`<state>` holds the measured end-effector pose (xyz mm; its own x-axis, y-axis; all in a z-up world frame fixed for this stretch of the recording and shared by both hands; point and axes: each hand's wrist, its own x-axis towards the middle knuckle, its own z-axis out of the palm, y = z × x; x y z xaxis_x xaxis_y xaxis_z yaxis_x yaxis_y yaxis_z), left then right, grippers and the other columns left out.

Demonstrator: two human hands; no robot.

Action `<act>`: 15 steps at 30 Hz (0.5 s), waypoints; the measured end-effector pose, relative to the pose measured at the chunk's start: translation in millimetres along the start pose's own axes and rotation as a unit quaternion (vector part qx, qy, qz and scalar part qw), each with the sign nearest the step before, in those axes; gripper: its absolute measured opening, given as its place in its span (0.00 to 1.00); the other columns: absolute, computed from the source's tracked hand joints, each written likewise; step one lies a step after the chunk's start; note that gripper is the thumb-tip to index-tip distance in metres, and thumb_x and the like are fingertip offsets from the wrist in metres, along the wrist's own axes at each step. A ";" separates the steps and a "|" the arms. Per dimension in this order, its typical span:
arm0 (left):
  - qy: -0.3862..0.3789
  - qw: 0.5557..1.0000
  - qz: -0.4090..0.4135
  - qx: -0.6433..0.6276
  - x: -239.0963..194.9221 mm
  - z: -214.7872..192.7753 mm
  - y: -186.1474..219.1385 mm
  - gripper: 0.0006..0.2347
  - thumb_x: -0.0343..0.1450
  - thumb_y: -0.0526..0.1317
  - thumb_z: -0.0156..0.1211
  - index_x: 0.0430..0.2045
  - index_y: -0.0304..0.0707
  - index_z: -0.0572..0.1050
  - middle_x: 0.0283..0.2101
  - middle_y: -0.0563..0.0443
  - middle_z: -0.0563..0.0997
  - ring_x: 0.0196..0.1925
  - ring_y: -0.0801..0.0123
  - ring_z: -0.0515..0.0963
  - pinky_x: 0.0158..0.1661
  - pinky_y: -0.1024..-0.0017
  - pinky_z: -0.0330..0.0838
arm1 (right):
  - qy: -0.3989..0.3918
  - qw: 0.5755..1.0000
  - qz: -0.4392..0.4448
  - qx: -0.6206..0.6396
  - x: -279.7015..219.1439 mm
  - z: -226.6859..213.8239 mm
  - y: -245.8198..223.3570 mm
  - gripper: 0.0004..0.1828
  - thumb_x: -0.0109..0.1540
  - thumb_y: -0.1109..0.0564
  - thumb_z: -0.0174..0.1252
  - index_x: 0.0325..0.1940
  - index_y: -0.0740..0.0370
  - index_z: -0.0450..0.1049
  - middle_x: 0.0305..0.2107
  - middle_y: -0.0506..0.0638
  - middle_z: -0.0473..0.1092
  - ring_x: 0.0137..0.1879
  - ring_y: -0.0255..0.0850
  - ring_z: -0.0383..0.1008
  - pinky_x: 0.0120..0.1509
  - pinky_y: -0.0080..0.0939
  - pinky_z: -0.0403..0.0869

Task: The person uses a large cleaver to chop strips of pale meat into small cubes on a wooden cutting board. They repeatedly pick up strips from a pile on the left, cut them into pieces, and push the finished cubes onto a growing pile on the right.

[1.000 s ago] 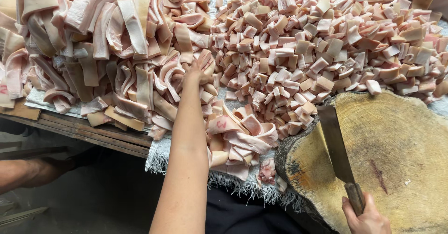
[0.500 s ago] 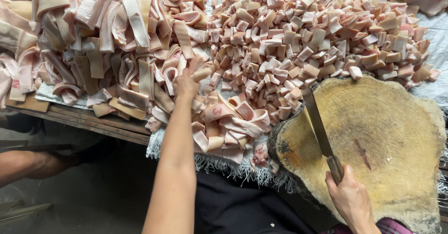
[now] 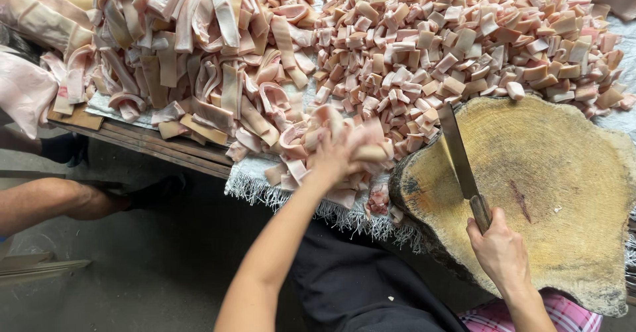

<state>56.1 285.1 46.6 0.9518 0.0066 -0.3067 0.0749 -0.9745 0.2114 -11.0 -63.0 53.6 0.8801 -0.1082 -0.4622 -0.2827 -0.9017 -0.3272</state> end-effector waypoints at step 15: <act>0.141 0.864 -0.394 -0.281 124.7 32.2 -247.4 0.64 0.53 0.60 0.82 0.72 0.64 0.26 0.67 0.15 0.16 0.73 0.24 0.40 0.68 0.47 0.52 | 0.010 0.998 0.055 -0.014 14.9 13.9 21.5 0.29 0.64 0.39 0.58 0.61 0.59 0.69 0.31 0.71 0.78 0.43 0.69 0.80 0.51 0.61 0.76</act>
